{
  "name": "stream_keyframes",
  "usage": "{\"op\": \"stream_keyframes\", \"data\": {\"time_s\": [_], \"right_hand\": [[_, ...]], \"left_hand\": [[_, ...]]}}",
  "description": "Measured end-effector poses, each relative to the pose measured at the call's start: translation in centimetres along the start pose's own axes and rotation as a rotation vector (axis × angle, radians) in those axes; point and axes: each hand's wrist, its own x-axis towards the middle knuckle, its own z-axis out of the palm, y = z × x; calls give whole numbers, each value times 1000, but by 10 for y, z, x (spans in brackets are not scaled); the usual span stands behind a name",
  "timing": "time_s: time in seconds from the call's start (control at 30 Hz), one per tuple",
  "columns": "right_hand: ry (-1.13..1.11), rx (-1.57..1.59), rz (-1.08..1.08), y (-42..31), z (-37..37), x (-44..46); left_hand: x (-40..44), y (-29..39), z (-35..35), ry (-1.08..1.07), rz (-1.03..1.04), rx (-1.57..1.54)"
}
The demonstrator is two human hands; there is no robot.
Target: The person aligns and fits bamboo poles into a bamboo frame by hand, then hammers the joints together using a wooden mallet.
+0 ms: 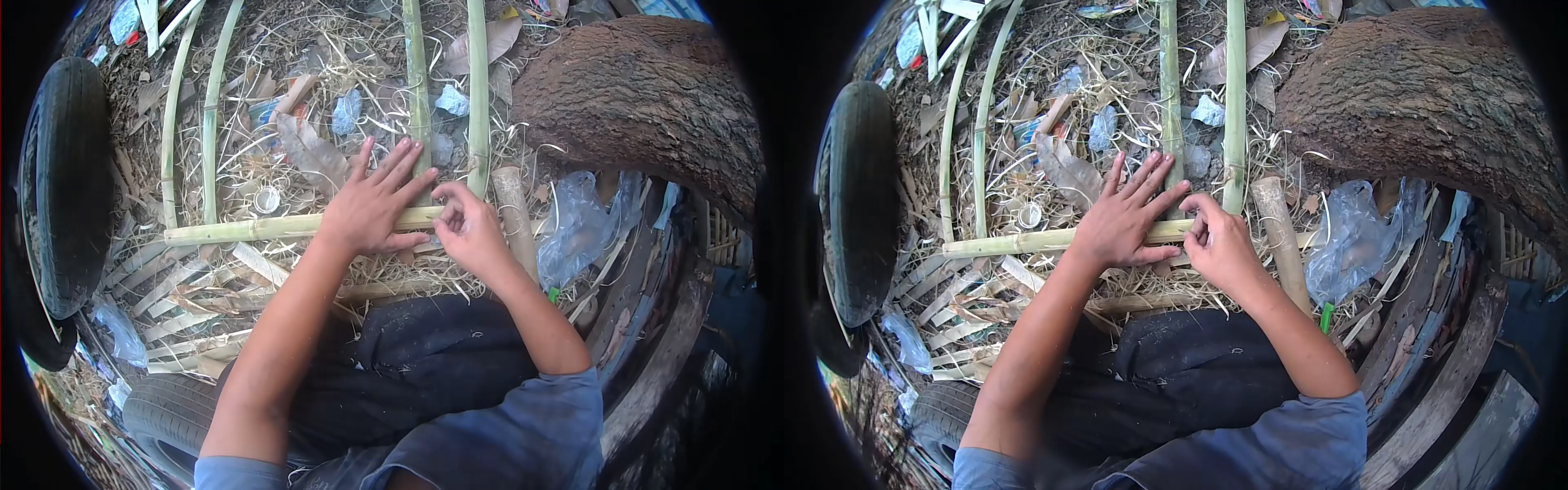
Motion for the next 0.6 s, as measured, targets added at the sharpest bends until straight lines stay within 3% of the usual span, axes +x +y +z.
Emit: {"op": "stream_keyframes", "data": {"time_s": [0.3,0.33,0.43,0.47,0.6], "right_hand": [[-47,-73,160,-29,-1,17],[-49,-107,140,-28,0,17],[-21,-277,77,-34,4,14],[-32,-300,64,-36,5,13],[-33,-347,31,-41,8,9]], "left_hand": [[-4,2,-5,-26,-1,-11],[-4,3,-5,111,42,-43],[-6,9,-6,145,71,-137],[-4,13,-6,256,138,-170],[-2,10,4,246,116,-340]]}}
